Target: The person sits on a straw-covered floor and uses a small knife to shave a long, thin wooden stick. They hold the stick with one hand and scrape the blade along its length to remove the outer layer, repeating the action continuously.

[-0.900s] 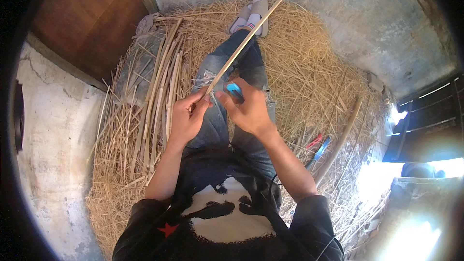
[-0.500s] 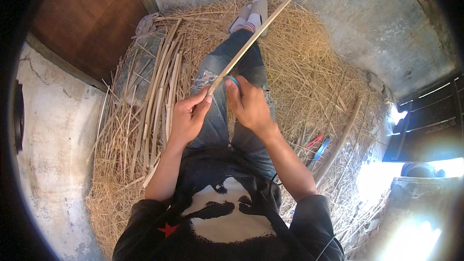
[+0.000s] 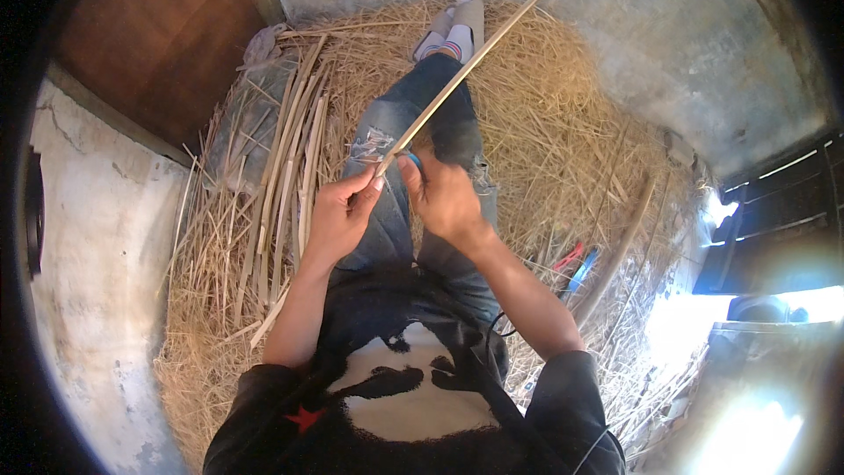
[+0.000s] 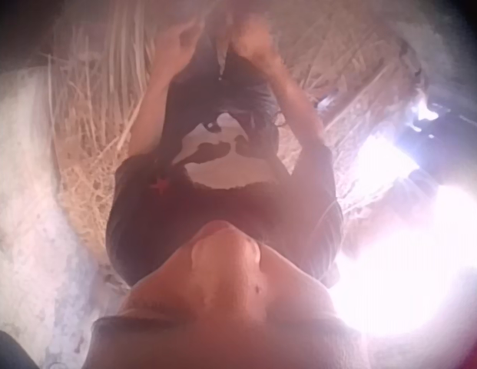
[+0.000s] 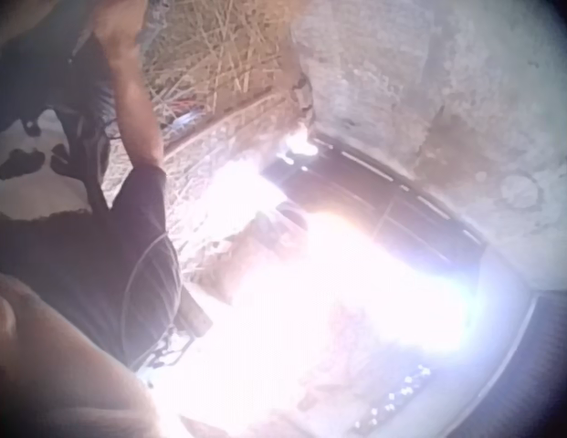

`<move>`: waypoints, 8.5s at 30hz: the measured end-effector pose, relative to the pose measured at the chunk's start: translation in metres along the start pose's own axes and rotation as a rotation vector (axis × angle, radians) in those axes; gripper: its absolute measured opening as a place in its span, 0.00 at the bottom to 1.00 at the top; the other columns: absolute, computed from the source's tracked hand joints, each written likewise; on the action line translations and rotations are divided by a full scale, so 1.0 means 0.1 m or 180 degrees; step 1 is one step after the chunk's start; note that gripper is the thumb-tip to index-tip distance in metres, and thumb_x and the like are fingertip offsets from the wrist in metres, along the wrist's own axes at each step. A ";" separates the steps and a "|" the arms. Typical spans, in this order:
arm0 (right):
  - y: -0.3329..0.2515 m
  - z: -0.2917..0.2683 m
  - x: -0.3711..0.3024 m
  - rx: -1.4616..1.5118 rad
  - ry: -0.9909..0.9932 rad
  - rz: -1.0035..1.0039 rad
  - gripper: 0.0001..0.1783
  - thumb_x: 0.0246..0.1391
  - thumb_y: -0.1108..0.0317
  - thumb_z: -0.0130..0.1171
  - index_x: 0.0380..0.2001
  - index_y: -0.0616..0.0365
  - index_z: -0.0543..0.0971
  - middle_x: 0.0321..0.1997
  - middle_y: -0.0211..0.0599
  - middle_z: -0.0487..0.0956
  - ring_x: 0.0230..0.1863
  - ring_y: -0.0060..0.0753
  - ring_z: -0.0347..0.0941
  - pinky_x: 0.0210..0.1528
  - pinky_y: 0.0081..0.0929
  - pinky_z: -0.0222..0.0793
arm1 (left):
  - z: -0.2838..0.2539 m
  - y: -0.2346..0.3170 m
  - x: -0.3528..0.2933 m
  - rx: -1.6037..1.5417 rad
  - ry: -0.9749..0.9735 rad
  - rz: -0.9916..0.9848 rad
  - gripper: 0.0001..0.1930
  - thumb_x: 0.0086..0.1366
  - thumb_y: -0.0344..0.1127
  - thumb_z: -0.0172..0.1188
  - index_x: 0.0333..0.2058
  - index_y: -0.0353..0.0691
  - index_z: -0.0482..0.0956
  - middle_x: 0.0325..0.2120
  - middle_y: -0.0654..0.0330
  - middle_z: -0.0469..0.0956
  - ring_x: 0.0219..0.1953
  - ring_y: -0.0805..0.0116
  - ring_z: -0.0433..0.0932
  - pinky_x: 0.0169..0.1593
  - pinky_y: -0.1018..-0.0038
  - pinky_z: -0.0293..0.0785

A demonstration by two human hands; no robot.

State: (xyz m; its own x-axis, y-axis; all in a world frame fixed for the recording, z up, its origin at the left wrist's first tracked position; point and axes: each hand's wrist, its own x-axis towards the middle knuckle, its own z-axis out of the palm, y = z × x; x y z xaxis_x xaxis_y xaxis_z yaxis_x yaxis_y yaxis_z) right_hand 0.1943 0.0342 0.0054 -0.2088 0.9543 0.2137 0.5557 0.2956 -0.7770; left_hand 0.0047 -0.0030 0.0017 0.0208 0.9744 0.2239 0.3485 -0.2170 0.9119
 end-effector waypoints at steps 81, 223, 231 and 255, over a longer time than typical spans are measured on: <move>-0.22 0.00 -0.22 0.0053 -0.0427 -0.0303 0.21 0.69 0.55 0.55 0.28 0.62 0.73 0.23 0.60 0.77 0.30 0.71 0.75 0.31 0.58 0.69 | -0.09 -0.02 -0.03 -0.0008 -0.0229 -0.0253 0.19 0.71 0.40 0.65 0.53 0.32 0.83 0.27 0.62 0.82 0.23 0.81 0.66 0.27 0.77 0.66; -0.10 0.20 -0.36 0.0208 0.0081 -0.0571 0.11 0.64 0.67 0.56 0.31 0.64 0.75 0.26 0.60 0.78 0.33 0.71 0.74 0.34 0.59 0.68 | -0.03 0.00 -0.15 0.1110 -0.0157 -0.0260 0.29 0.66 0.64 0.61 0.34 0.37 0.85 0.18 0.43 0.77 0.26 0.40 0.80 0.30 0.54 0.73; -0.21 0.16 -0.34 0.0478 -0.0140 0.0143 0.11 0.66 0.67 0.55 0.31 0.64 0.73 0.22 0.60 0.76 0.30 0.69 0.76 0.31 0.56 0.68 | 0.01 0.08 -0.15 0.1854 0.0140 -0.0203 0.33 0.65 0.68 0.59 0.28 0.38 0.84 0.15 0.45 0.77 0.24 0.40 0.80 0.29 0.53 0.75; -0.04 0.26 -0.29 0.0447 -0.0184 -0.0068 0.13 0.65 0.65 0.56 0.30 0.64 0.75 0.26 0.59 0.77 0.31 0.70 0.74 0.33 0.56 0.66 | 0.01 -0.13 -0.13 0.1614 0.0012 -0.0383 0.32 0.64 0.67 0.61 0.27 0.37 0.83 0.17 0.46 0.78 0.24 0.39 0.79 0.28 0.52 0.73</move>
State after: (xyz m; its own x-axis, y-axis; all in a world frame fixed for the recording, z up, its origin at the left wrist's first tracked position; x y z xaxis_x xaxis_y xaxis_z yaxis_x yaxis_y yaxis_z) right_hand 0.1771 0.0038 -0.0136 -0.2676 0.9426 0.1999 0.4334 0.3031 -0.8487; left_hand 0.0013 -0.0128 -0.0136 -0.0503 0.9902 0.1300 0.7584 -0.0468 0.6501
